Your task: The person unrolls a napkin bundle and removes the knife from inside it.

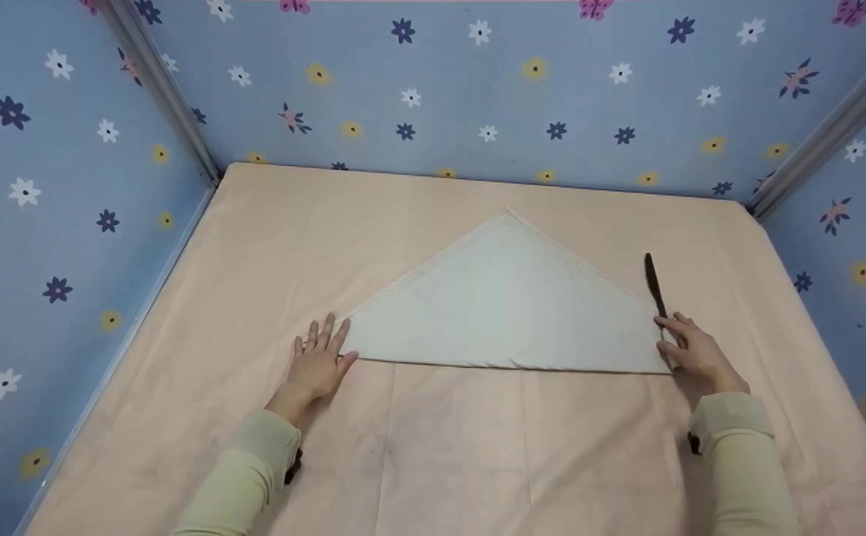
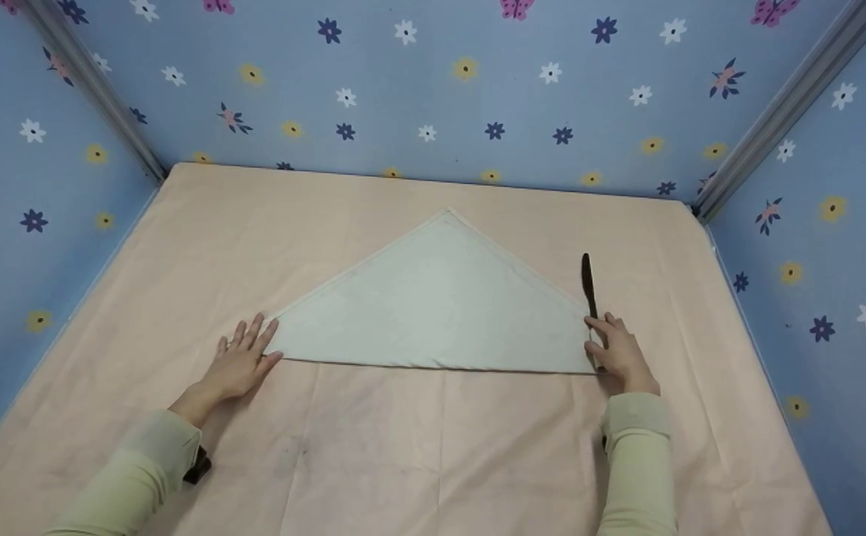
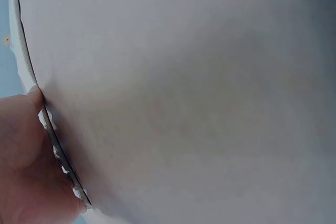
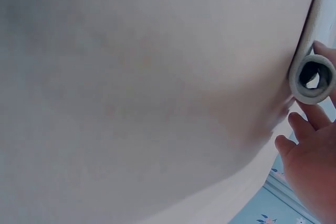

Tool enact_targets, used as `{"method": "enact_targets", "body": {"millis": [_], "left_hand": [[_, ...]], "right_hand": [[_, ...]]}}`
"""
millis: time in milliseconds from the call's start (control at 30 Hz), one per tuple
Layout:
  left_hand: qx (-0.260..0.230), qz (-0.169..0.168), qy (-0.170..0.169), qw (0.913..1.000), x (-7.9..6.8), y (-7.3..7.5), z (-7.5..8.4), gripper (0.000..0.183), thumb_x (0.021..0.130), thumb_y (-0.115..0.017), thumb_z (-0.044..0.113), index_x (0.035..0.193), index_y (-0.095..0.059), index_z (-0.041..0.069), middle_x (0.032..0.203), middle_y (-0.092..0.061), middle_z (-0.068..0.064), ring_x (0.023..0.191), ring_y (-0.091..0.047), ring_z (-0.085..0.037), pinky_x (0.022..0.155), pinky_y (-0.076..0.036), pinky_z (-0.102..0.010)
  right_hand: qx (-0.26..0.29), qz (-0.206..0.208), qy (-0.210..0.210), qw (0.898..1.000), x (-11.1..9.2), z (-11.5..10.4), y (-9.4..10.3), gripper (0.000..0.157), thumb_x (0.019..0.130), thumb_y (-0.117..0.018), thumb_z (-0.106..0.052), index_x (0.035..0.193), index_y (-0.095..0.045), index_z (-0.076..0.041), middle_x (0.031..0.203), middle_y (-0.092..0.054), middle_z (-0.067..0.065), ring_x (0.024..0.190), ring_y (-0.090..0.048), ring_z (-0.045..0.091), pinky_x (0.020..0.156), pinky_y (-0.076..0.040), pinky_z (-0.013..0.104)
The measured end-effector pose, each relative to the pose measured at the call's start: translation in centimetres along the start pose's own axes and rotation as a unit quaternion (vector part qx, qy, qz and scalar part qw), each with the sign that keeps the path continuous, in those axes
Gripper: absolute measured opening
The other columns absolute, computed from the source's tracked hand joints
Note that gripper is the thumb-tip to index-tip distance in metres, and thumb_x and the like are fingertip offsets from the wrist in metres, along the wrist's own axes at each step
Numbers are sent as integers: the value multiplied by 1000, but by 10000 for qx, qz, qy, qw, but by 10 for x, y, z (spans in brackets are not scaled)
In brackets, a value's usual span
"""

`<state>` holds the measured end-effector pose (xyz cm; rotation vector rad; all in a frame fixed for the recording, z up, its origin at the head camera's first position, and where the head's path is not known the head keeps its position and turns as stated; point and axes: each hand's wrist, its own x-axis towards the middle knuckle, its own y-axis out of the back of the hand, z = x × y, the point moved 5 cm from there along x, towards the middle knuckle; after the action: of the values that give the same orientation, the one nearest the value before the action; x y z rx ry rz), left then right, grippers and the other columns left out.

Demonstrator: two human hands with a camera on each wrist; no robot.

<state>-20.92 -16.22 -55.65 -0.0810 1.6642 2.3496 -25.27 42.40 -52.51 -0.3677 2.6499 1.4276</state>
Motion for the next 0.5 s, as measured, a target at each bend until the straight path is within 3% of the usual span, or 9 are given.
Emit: {"method": "enact_targets", "body": {"millis": [500], "left_hand": [[-3, 98, -132, 9999, -1, 1, 2, 62, 97, -35, 40, 145, -14, 8, 148, -2, -19, 133, 1, -41, 101, -2, -61]], "right_hand": [[-169, 22, -2, 9999, -1, 0, 7, 49, 85, -48, -3, 132, -37, 6, 137, -16, 38, 125, -11, 53, 98, -13, 62]]}}
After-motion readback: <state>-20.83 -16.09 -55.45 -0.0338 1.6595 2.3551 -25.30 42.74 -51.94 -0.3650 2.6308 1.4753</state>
